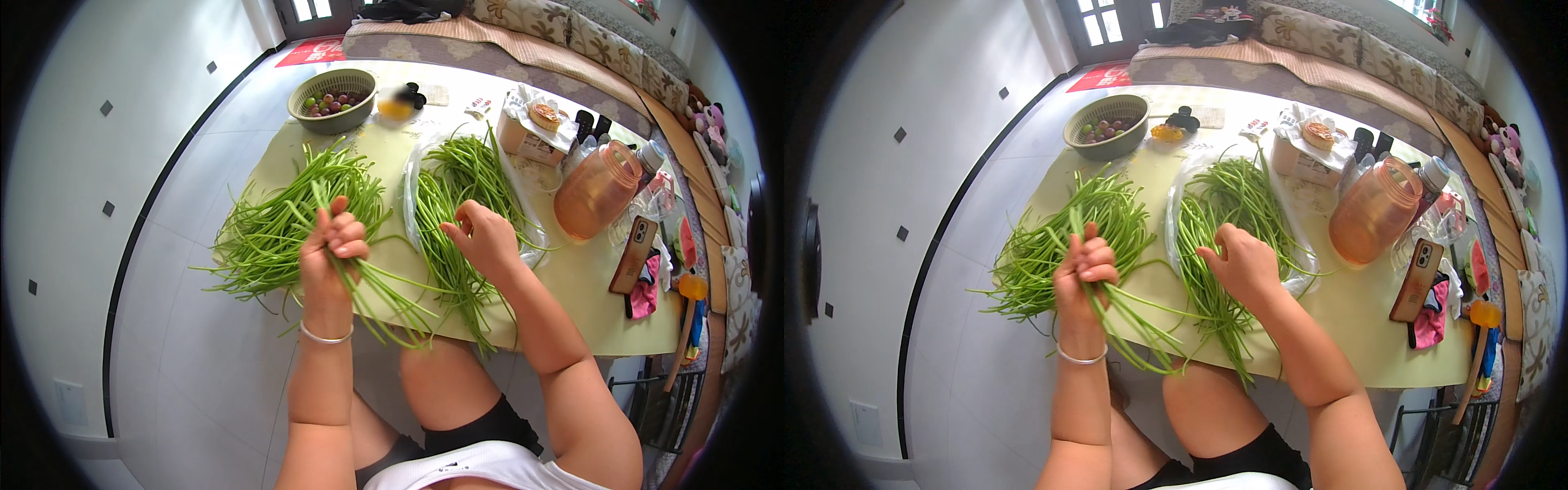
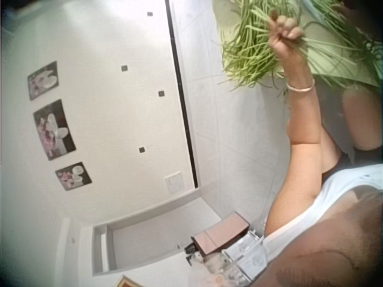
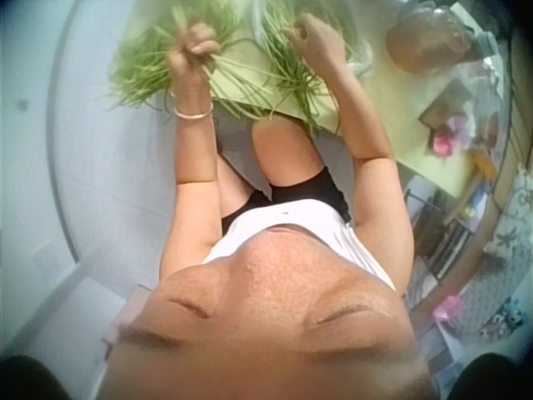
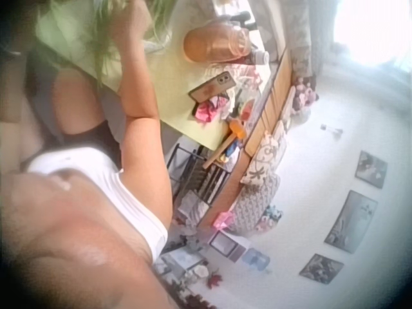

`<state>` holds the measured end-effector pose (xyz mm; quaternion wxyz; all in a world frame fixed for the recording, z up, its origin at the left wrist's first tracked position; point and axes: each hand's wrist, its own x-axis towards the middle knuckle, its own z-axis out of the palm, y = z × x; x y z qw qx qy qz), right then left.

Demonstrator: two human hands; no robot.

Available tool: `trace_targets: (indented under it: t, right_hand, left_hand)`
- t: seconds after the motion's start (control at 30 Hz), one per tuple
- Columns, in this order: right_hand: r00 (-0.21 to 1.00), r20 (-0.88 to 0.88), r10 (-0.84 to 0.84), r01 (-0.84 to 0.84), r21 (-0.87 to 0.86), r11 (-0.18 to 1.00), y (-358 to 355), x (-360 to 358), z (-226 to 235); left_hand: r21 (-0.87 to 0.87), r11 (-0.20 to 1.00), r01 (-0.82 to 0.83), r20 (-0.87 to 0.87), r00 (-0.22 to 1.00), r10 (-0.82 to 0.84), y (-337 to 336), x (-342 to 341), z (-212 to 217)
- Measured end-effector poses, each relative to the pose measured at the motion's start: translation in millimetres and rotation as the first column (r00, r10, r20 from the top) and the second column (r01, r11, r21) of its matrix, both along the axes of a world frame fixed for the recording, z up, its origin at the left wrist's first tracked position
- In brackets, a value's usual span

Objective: The person sits on the floor and snaps the ends off long green vegetables by hand. They hold a bundle of the vegetables in their left hand and use their right hand to break off the tips, placing the trimmed pieces into a plastic bag on the table.

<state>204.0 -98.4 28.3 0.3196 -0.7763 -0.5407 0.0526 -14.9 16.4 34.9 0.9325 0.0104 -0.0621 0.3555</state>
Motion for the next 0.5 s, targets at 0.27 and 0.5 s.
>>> trace_targets:
  t: [0.27,0.5]
  right_hand:
    - [0.993,-0.119,-0.022,0.011,-0.092,0.996,4.8,17.4,-9.6]
    - [0.975,-0.221,0.000,0.016,0.071,0.997,5.7,14.4,-12.1]
  left_hand:
    - [0.022,0.994,0.109,-0.188,0.977,-0.103,2.6,-1.1,-7.6]
    - [0.037,0.981,0.189,-0.530,0.836,-0.141,-23.1,34.8,-34.7]
